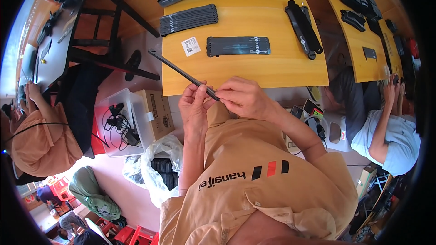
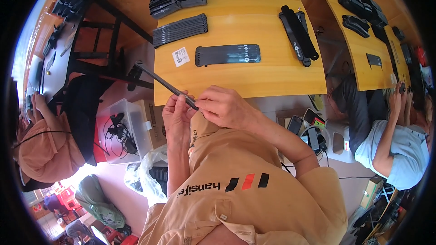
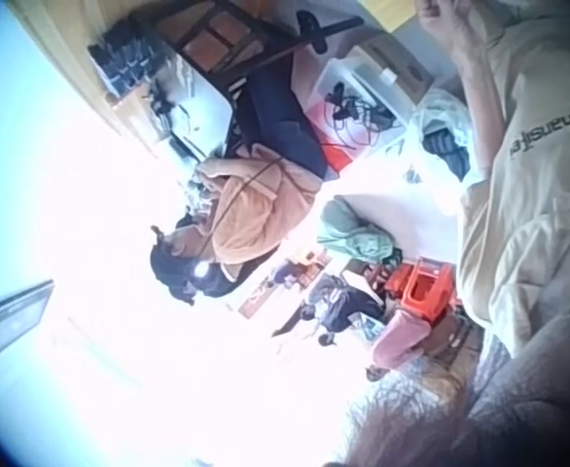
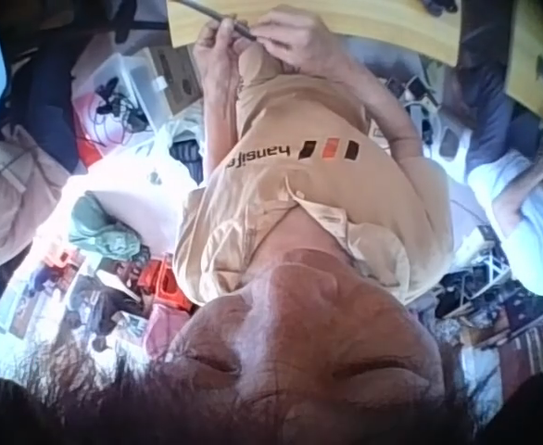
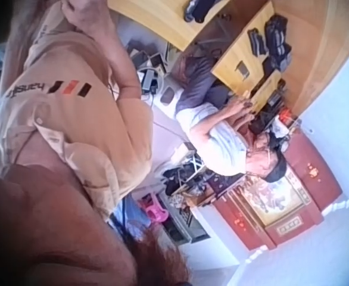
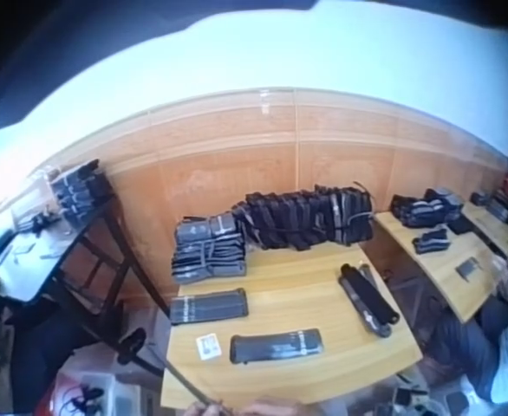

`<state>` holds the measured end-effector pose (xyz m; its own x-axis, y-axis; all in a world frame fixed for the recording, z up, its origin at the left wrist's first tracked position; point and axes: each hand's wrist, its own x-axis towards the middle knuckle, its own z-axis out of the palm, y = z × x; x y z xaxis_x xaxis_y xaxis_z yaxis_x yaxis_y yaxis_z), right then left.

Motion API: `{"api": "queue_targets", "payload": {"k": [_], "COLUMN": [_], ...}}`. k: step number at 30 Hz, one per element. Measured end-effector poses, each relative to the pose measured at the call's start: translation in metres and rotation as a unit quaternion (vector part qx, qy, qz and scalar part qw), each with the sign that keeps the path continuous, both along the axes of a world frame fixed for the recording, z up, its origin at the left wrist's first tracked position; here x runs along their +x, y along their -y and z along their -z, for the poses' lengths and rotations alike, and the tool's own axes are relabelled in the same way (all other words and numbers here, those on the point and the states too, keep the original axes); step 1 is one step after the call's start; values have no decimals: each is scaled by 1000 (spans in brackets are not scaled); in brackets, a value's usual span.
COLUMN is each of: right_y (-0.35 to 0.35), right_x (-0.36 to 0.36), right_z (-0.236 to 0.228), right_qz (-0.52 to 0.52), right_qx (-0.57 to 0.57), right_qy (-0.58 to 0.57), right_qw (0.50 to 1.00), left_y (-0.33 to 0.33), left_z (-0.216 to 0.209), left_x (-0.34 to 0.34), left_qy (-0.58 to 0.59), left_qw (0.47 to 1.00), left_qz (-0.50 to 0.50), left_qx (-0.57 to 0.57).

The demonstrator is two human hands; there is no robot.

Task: Manually attaching small components to black industrial straps at a workstation.

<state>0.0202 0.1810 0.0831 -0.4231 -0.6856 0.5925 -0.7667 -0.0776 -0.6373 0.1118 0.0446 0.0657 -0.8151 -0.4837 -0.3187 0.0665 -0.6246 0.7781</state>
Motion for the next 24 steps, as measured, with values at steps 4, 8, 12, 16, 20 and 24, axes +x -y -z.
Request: {"api": "queue_targets", "payload": {"k": [4,8,12,16,20,24], "right_y": [2,5,7,5,5,6], "right_x": [5,9,8,10,11,18], "right_z": [-1,-2,-2,0,2,0], "right_qz": [45,66,70,67,79,78], "right_qx": [11,8,23,20,27,22], "right_qy": [-68,-80,-15,87,68,141], "right_qw": [997,995,997,994,994,987], "left_y": [-1,-2,-1,-3,-10,-4], "left_z": [-1,-3,-1,-1,-7,-20], "left_x": [-1,-3,-3,-3,1,13], "left_qy": [13,23,26,33,71,193], "left_qw": [1000,999,999,999,984,920], "left_qz": [-13,-21,-20,-11,35,124], "left_qx": [-10,-12,-17,-23,-161,-317]}}
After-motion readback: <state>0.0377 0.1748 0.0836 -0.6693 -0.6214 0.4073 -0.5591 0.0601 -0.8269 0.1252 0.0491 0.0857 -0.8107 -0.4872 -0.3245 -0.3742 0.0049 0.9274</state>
